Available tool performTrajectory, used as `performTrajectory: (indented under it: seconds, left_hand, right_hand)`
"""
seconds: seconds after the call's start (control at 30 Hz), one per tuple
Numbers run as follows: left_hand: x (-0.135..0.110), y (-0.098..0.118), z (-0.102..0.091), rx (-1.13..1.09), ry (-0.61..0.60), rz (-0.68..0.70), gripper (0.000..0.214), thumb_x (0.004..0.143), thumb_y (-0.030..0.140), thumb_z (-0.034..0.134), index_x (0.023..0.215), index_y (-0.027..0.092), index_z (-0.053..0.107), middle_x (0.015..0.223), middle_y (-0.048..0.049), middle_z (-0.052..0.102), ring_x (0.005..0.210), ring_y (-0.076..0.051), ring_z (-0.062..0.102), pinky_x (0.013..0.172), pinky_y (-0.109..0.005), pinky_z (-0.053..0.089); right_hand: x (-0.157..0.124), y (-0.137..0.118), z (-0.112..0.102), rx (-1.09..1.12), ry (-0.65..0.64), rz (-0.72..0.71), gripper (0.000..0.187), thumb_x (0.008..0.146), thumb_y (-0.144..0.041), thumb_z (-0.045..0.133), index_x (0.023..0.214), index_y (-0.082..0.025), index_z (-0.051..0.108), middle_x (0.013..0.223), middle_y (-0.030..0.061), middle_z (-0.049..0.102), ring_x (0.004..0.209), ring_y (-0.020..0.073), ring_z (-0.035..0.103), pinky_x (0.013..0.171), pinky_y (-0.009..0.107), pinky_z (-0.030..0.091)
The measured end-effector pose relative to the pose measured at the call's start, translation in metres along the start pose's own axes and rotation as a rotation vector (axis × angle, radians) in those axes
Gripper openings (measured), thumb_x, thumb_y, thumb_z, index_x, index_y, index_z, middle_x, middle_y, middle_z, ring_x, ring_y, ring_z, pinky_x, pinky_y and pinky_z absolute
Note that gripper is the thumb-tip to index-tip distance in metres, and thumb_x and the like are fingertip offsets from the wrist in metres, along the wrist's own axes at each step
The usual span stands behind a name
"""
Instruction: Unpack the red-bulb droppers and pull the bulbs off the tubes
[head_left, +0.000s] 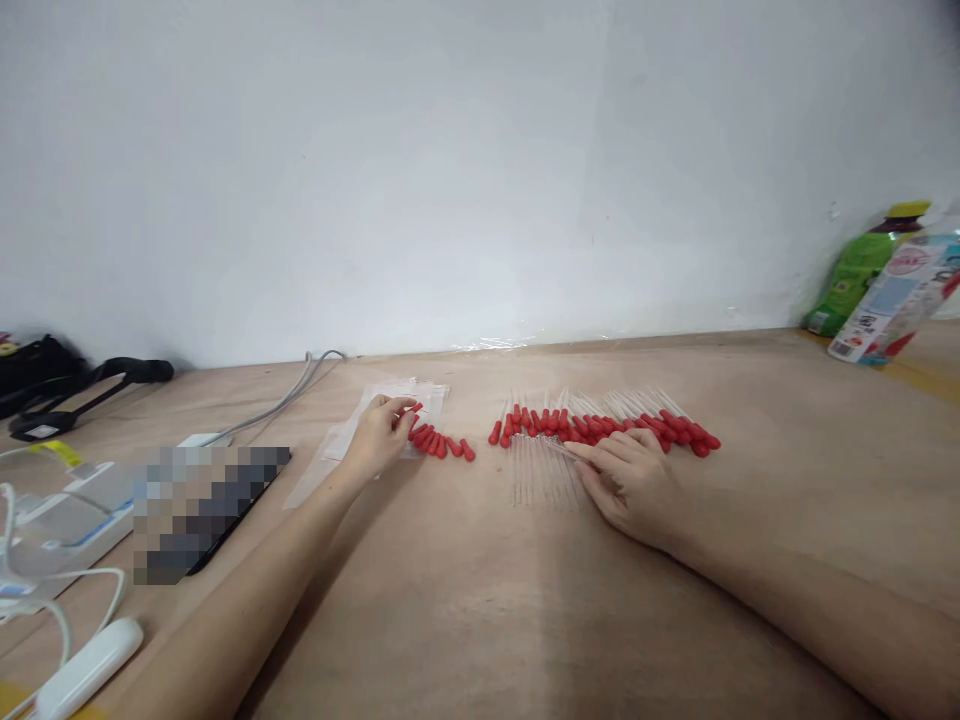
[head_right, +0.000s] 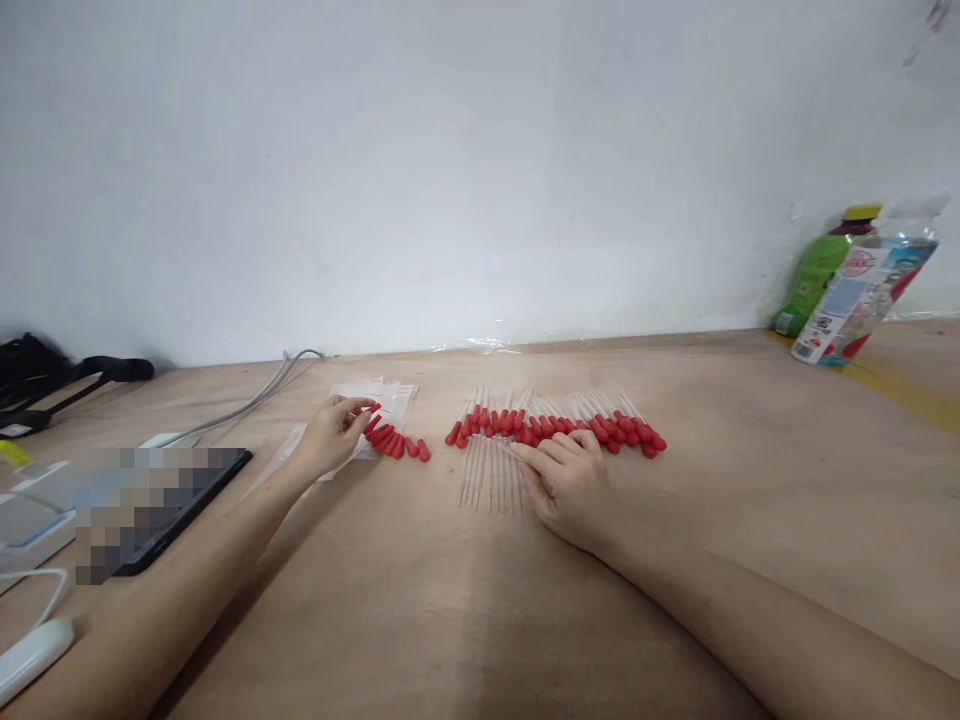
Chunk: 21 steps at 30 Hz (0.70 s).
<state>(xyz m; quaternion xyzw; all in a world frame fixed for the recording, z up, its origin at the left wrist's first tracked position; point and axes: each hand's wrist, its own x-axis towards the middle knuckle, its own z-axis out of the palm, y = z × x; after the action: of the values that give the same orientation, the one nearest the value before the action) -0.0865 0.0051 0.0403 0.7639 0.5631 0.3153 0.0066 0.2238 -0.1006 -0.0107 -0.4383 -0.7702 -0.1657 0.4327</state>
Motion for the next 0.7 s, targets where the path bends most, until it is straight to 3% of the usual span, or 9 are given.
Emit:
performTrajectory:
  seconds: [0.13,0.27,0.43,0.53,0.7]
  left_hand:
    - [-0.002,-0.013,0.009,0.003,-0.040,-0.009,0.025,0.074,0.032,0.051,0.091,0.015,0.060,0.074,-0.0017,0.056,0.054,-0.011,0.052,0.059,-0.026,0.045]
    - [-0.003,-0.010,0.006,0.021,-0.015,-0.007,0.027,0.075,0.039,0.050,0.087,0.017,0.060,0.075,-0.0022,0.059,0.055,-0.012,0.050,0.061,-0.028,0.043]
    - [-0.006,0.018,0.003,0.024,0.065,0.123,0.023,0.078,0.037,0.048,0.081,0.019,0.062,0.082,-0.0042,0.060,0.077,-0.018,0.053,0.071,-0.030,0.043]
    - [-0.009,0.042,0.012,0.051,-0.043,0.255,0.020,0.078,0.034,0.050,0.076,0.019,0.063,0.078,-0.0043,0.059,0.081,-0.020,0.052,0.077,-0.034,0.041]
    - [-0.008,0.071,0.031,0.101,-0.170,0.290,0.017,0.073,0.035,0.056,0.072,0.021,0.065,0.084,-0.0049,0.058,0.085,-0.024,0.051,0.078,-0.041,0.040]
  right_hand:
    - [0.002,-0.003,0.000,-0.009,0.029,0.037,0.014,0.079,-0.016,0.050,0.082,-0.018,0.064,0.064,-0.0021,0.063,0.058,0.0100,0.050,0.071,0.030,0.029]
    - [0.003,-0.002,0.002,-0.060,0.051,0.045,0.013,0.079,-0.017,0.051,0.075,-0.018,0.063,0.060,-0.0029,0.063,0.056,0.0096,0.050,0.072,0.031,0.028]
    - [0.004,0.000,0.008,-0.120,0.020,0.027,0.015,0.079,-0.018,0.049,0.073,-0.018,0.063,0.060,-0.0018,0.063,0.059,0.0109,0.051,0.074,0.032,0.027]
    - [0.004,-0.001,0.011,-0.128,-0.002,0.007,0.016,0.080,-0.019,0.048,0.074,-0.018,0.064,0.060,-0.0011,0.062,0.060,0.0116,0.050,0.073,0.032,0.026]
    - [0.006,-0.008,0.007,-0.074,-0.112,0.002,0.023,0.080,-0.037,0.051,0.082,-0.019,0.065,0.067,0.0020,0.063,0.067,0.0146,0.050,0.076,0.035,0.026]
